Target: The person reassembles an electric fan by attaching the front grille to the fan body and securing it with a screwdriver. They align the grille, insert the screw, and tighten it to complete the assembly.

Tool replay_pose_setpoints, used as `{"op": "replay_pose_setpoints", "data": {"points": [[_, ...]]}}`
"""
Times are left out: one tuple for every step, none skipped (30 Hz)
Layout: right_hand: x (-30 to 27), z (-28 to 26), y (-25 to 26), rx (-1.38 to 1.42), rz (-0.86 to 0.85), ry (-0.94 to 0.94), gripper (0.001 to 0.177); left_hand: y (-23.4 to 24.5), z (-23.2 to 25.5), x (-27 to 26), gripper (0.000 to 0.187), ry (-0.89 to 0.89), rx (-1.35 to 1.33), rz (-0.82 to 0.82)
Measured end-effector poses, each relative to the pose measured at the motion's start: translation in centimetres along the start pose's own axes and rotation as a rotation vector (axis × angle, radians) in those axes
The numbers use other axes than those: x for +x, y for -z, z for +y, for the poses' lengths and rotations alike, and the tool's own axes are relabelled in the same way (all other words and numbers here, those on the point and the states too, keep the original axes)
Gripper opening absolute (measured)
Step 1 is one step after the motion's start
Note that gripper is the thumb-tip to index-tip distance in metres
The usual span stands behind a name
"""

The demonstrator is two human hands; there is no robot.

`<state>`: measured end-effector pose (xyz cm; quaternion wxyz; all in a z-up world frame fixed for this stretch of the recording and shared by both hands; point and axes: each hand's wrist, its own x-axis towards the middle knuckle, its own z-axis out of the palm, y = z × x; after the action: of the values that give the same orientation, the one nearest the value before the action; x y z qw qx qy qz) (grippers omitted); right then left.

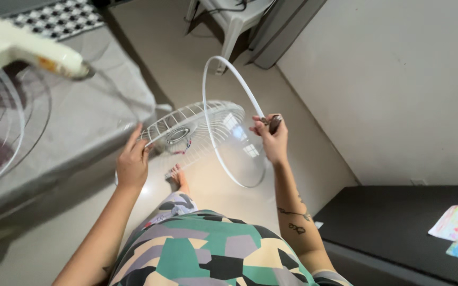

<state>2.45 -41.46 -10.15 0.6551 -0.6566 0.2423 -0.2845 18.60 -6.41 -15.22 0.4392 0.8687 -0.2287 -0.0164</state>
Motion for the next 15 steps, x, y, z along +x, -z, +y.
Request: {"op": "replay_pose_setpoints", "data": {"points": [[1.7, 0.7, -0.3, 0.021, 0.019, 0.002, 0.016, -1.2, -0.1, 1.6, 0.007, -0.020, -0.016, 0.024], [3.3, 1.6, -0.8, -0.002, 0.049, 0.025, 0.017, -2.3, -0.2, 3.2, 0.008, -0.040, -0.031, 0.048], [5.0, 2.4, -1.5, -0.026, 0.077, 0.046, 0.017, -3.5, -0.2, 4.8, 0.011, -0.057, -0.048, 0.072], [6.6, 3.1, -2.2, -0.050, 0.105, 0.067, 0.018, -4.8, -0.1, 6.3, 0.013, -0.019, -0.128, 0.074], [8.5, 3.8, -3.2, -0.059, 0.105, 0.083, 0.019, -6.1, 0.3, 7.6, 0.017, 0.028, -0.206, 0.083], [10.3, 4.3, -4.4, -0.069, 0.106, 0.099, 0.020, -7.2, 0.6, 9.2, 0.021, 0.073, -0.284, 0.092], [11.9, 4.6, -5.5, -0.076, 0.100, 0.115, 0.021, -8.1, 0.9, 10.8, 0.023, 0.113, -0.296, 0.107], [13.5, 4.8, -6.4, -0.083, 0.098, 0.099, 0.022, -9.0, 1.4, 12.3, 0.024, 0.152, -0.309, 0.122], [15.0, 5.0, -7.7, -0.084, 0.093, 0.082, 0.023, -9.5, 1.7, 13.9, 0.026, 0.190, -0.314, 0.141], [16.5, 4.9, -8.7, -0.084, 0.088, 0.065, 0.024, -10.0, 2.0, 15.5, 0.024, 0.208, -0.326, 0.163], [18.0, 4.9, -9.8, -0.126, 0.056, 0.078, 0.025, -10.1, 2.1, 17.1, 0.022, 0.226, -0.329, 0.186], [19.5, 4.7, -10.7, -0.168, 0.025, 0.091, 0.025, -10.2, 2.1, 18.7, 0.022, 0.243, -0.332, 0.209], [20.6, 4.6, -11.8, -0.208, -0.010, 0.102, 0.026, -10.0, 1.9, 20.0, 0.022, 0.244, -0.339, 0.219], [21.7, 4.6, -13.0, -0.222, 0.002, 0.076, 0.027, -9.7, 1.5, 21.3, 0.022, 0.245, -0.345, 0.229], [23.0, 4.6, -14.2, -0.235, 0.010, 0.052, 0.028, -9.5, 1.2, 22.7, 0.022, 0.247, -0.352, 0.244]]}}
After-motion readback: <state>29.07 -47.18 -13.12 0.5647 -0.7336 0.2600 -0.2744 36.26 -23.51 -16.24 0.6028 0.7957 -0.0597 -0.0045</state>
